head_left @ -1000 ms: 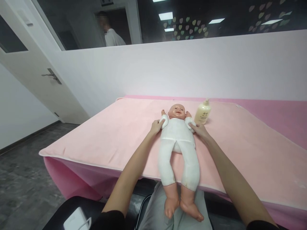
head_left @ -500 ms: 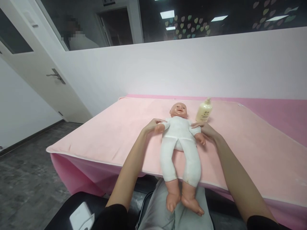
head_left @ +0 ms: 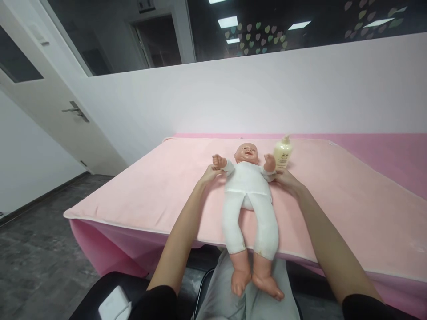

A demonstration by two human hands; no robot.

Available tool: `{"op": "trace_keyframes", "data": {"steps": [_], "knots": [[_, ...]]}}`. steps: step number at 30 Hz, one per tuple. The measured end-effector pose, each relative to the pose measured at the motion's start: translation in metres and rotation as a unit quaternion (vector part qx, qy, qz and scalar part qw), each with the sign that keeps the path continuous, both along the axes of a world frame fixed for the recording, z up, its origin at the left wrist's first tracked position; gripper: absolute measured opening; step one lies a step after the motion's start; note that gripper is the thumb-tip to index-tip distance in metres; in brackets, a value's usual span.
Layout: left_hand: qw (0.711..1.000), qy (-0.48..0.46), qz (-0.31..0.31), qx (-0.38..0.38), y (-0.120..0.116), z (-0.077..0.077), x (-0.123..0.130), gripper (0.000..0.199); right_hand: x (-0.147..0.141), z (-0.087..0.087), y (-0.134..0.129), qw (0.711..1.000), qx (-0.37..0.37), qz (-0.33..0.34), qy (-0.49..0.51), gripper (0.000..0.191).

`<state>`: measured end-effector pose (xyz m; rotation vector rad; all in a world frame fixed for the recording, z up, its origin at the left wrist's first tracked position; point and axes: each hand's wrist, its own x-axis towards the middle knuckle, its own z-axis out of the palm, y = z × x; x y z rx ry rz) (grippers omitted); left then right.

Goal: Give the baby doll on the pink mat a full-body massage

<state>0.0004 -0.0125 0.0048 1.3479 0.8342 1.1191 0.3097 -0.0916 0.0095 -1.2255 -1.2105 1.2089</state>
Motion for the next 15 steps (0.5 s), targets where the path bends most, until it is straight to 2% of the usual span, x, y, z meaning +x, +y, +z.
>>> {"op": "trace_keyframes", "data": {"steps": [3, 7, 10, 13, 15], "knots": [[1.0, -0.024, -0.005, -0.003, -0.004, -0.003, 0.013, 0.034, -0.001, -0.009, 0.01, 1.0, 0.001, -0.03, 0.005, 0.032], [0.998, -0.05, -0.014, -0.026, -0.009, -0.011, 0.024, 0.038, -0.004, -0.019, 0.02, 0.994, 0.004, -0.105, -0.025, 0.034], [0.998, 0.031, 0.051, -0.019, -0.003, -0.016, 0.026, 0.035, -0.01, -0.022, 0.023, 0.987, -0.007, -0.15, -0.05, 0.032], [0.979, 0.149, 0.141, 0.025, 0.007, -0.018, 0.026, 0.04, -0.016, -0.02, 0.022, 0.982, -0.001, -0.175, -0.064, 0.029], [0.97, 0.174, 0.165, 0.047, 0.01, -0.018, 0.026, 0.043, -0.019, -0.019, 0.022, 0.983, 0.005, -0.173, -0.063, 0.029]]}}
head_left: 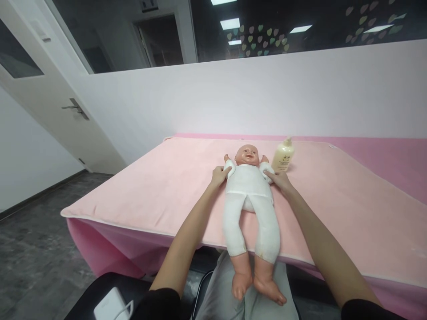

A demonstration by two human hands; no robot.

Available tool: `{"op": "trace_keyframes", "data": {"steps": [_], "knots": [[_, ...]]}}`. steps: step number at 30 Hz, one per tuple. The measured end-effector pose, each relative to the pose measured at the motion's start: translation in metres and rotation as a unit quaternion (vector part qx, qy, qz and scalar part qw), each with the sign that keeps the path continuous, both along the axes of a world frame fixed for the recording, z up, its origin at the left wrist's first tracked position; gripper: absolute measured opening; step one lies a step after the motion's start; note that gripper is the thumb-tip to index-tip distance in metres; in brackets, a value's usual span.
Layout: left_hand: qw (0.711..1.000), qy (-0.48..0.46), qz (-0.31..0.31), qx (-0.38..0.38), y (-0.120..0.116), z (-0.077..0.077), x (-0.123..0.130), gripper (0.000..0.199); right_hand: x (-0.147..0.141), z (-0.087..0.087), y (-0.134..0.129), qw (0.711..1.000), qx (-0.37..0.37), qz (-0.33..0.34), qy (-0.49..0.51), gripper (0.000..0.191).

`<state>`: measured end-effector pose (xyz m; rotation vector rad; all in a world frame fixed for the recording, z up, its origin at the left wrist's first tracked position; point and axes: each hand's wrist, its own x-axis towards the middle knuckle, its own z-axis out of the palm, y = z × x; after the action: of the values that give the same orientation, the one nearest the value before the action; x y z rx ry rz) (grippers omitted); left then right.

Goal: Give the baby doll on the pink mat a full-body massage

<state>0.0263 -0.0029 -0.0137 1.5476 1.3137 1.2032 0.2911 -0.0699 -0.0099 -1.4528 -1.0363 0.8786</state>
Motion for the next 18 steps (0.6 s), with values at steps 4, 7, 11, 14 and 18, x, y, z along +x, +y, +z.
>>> {"op": "trace_keyframes", "data": {"steps": [4, 7, 11, 14, 18], "knots": [[0.996, -0.068, -0.049, -0.031, -0.004, -0.001, -0.002, 0.037, 0.003, 0.0, 0.0, 1.0, -0.008, 0.006, -0.007, 0.03], [0.979, -0.155, -0.111, -0.076, -0.008, -0.002, -0.003, 0.036, 0.006, 0.0, -0.002, 0.999, -0.024, 0.026, 0.003, 0.032], [0.971, -0.179, -0.138, -0.075, -0.012, 0.003, -0.004, 0.044, 0.002, 0.006, -0.008, 0.996, 0.014, 0.079, 0.023, 0.043], [0.991, -0.086, -0.1, -0.011, -0.014, 0.008, -0.006, 0.047, -0.007, 0.012, -0.013, 0.995, 0.069, 0.07, -0.019, 0.049], [0.996, 0.007, -0.043, 0.08, -0.018, 0.013, -0.008, 0.036, -0.015, 0.016, -0.014, 0.992, 0.125, -0.007, -0.036, 0.045]]}}
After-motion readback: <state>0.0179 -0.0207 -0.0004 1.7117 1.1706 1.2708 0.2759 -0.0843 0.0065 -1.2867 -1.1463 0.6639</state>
